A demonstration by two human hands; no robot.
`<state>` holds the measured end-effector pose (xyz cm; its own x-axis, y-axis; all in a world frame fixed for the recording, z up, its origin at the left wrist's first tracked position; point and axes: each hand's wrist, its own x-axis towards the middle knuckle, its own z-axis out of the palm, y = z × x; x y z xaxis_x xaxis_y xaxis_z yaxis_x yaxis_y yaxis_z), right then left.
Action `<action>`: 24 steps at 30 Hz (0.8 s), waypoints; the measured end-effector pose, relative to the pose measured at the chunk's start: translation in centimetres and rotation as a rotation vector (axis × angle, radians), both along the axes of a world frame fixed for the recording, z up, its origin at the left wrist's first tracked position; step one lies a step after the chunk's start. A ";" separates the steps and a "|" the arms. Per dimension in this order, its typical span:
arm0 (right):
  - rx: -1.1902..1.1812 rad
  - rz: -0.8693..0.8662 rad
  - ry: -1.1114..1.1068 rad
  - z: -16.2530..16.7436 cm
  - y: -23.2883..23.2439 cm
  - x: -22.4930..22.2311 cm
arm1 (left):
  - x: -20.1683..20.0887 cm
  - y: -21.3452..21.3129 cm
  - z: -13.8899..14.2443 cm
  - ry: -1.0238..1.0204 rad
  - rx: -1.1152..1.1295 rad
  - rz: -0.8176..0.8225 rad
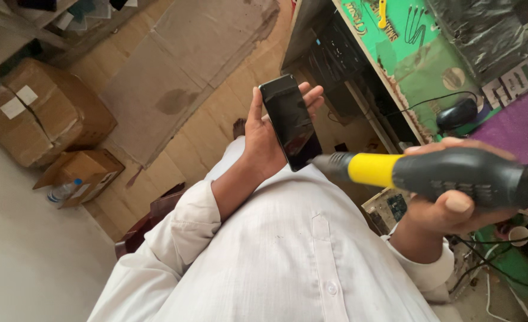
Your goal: The person disassembles a smartphone, removes the back cover, and uses a heat gun to warm the device edges. They then reassemble the phone and inspect it while another person handles a tablet nearby.
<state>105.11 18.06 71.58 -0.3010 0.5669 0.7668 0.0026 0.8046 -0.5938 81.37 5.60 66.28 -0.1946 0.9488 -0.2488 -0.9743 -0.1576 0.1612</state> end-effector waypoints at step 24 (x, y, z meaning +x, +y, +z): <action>-0.199 0.181 0.219 0.3 0.3 -6.1 | -0.5 -0.9 0.6 -0.011 0.000 -0.127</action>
